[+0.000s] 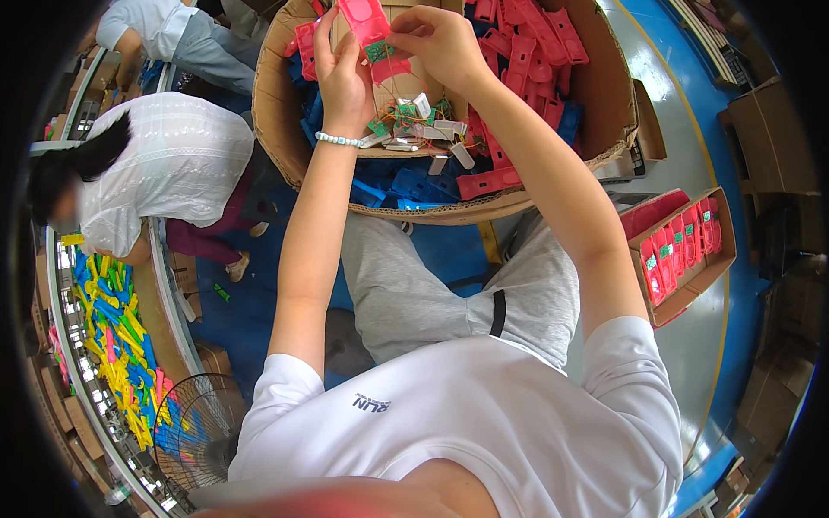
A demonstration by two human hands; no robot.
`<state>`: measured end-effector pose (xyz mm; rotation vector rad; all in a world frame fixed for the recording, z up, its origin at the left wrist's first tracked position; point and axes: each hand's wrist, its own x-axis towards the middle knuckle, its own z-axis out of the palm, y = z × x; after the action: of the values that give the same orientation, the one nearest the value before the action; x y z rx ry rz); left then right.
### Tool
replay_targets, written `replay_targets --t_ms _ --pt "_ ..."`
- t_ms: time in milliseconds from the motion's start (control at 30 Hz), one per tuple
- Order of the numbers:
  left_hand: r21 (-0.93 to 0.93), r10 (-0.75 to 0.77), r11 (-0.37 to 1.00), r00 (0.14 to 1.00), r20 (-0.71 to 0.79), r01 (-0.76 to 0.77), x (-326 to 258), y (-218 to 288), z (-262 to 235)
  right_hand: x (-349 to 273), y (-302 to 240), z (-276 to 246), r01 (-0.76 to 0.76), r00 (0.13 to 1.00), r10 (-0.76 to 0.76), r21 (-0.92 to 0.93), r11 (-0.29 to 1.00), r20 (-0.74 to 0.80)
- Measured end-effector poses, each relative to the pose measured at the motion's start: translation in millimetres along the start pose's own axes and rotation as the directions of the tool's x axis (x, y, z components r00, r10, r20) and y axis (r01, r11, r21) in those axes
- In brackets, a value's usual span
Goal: The person assembles electronic components and wiring into pink and blue plastic housings by hand.
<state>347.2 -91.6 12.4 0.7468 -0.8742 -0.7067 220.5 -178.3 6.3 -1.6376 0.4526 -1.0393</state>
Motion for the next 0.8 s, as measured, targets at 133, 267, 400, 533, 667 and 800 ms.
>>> replay_targets --t_ms 133,267,400,533,667,800 --pt "0.099 0.043 0.994 0.999 0.017 -0.044 0 -2 -10 -1 -13 4 -0.045 0.999 0.044 -0.052 0.998 -0.022" --pt "0.075 0.018 0.997 0.999 0.039 -0.021 -3 -2 -5 2 -4 -2 0.025 0.997 -0.025 -0.003 1.000 -0.074" --pt "0.114 0.017 0.993 1.000 0.021 -0.020 -5 0 -5 0 -5 -1 0.022 0.997 -0.023 -0.004 1.000 -0.077" --pt "0.080 0.011 0.997 1.000 0.023 -0.013 -6 1 -6 -1 -8 1 0.016 0.996 -0.016 -0.002 1.000 -0.092" --pt "0.087 0.012 0.996 0.999 0.040 -0.015 -4 0 -5 -4 -15 -2 -0.038 0.996 0.033 -0.064 0.997 -0.089" --pt "0.098 0.008 0.995 0.999 0.035 -0.012 -3 -2 -7 -2 -10 1 -0.052 0.994 0.053 0.014 0.999 -0.091"
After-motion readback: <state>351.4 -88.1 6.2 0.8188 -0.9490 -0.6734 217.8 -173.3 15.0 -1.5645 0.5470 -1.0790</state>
